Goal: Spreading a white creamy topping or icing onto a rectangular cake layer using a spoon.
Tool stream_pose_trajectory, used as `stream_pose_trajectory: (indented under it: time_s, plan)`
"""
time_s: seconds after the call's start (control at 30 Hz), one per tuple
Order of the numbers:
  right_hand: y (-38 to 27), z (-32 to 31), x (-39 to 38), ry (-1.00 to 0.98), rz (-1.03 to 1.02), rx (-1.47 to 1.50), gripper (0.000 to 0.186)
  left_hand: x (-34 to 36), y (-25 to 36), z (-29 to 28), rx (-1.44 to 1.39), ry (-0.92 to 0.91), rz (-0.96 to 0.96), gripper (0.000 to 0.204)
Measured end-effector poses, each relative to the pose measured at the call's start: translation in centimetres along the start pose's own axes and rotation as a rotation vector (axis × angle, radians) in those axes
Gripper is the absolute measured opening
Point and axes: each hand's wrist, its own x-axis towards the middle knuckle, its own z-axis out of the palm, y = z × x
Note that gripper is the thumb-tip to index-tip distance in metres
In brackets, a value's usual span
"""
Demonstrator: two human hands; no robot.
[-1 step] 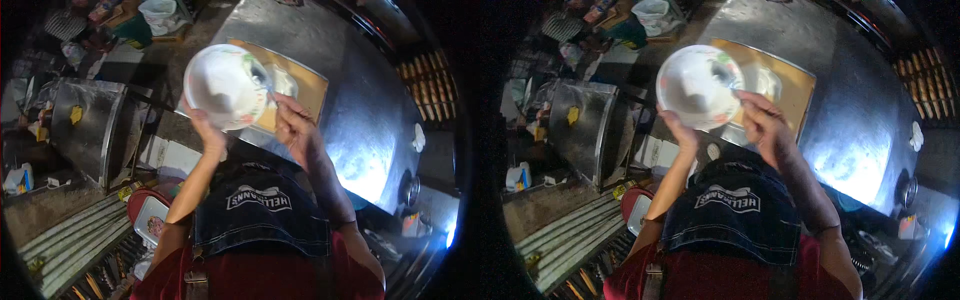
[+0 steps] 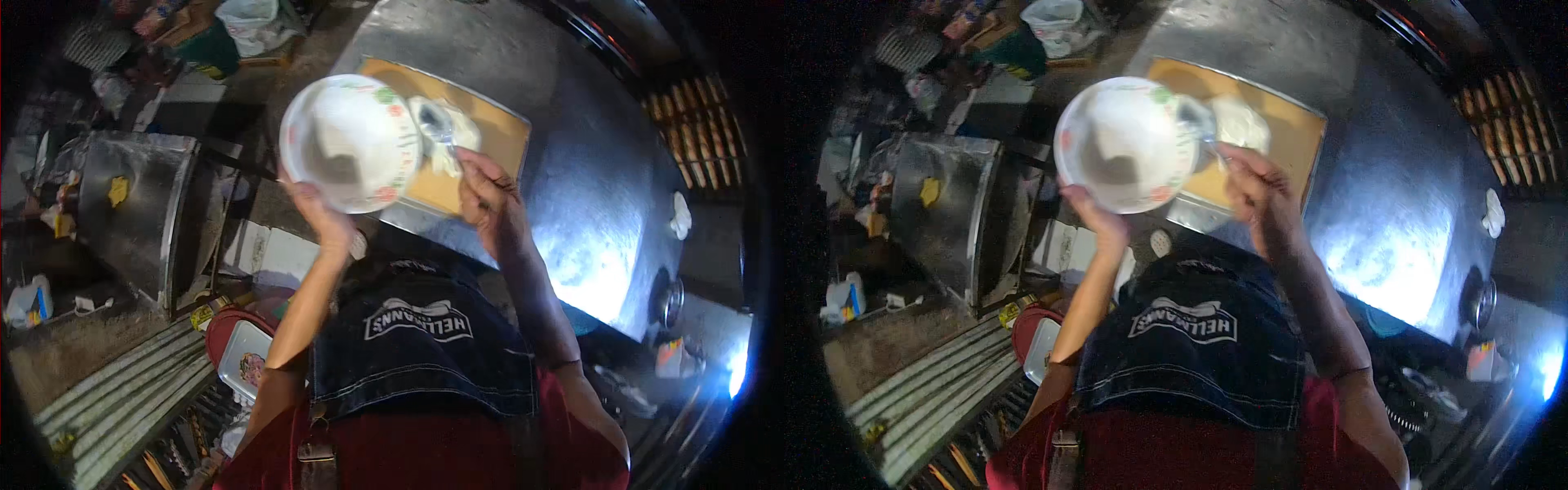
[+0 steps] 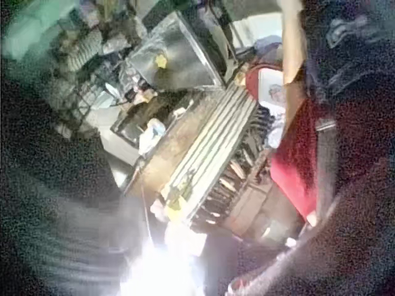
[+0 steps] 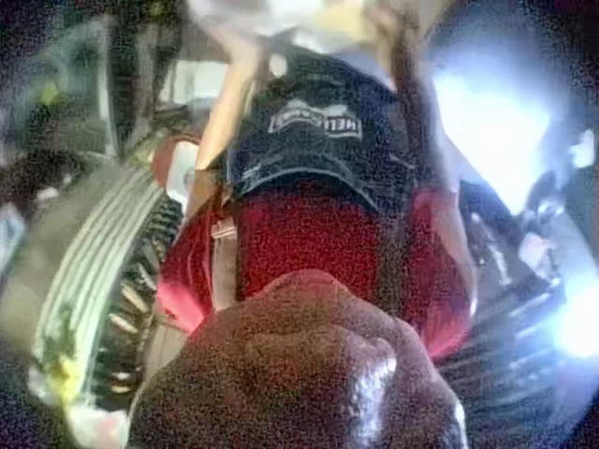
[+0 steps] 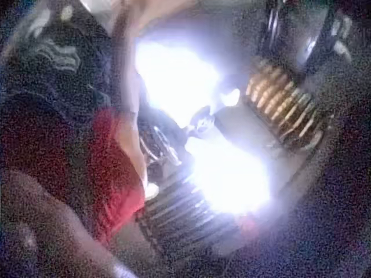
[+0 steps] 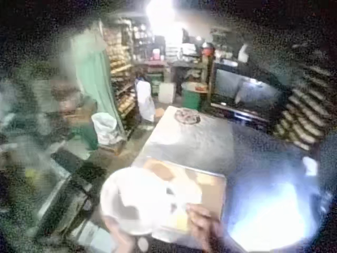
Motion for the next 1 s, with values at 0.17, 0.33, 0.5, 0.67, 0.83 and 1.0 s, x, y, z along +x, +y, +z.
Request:
stream_pose_trajectory:
  time_s: [0.17, 0.33, 0.5, 0.67, 0.83, 1.0]
  plan:
    - [6.5, -12.8, 0.3, 0.467, -0.17, -0.744, 0.031, 0.6, -3.1, -9.4, -0.066, 0.173, -0.147, 0.088]
    - [7.5, -9.2, 0.4, 0.65, -0.089, -1.198, 0.029, 1.6, -3.5, -12.6, -0.052, 0.215, -0.203, 0.087]
    - [8.1, -4.1, -1.5, 0.535, 0.189, -1.791, 0.027, 3.8, -3.4, -11.2, -0.124, 0.138, -0.224, 0.079]
    - [3.1, -3.1, -2.2, 0.674, 0.162, -1.543, 0.026, 5.8, -3.4, -10.3, -0.238, 0.039, -0.261, 0.079]
    - [9.4, -3.3, -2.9, 0.669, 0.072, -1.509, 0.029, 7.8, -3.7, -8.4, -0.313, -0.044, -0.234, 0.081]
    - [9.0, -5.0, -4.9, 0.572, -0.038, -1.082, 0.029, 10.8, -2.1, -3.1, -0.357, -0.085, -0.375, 0.084]
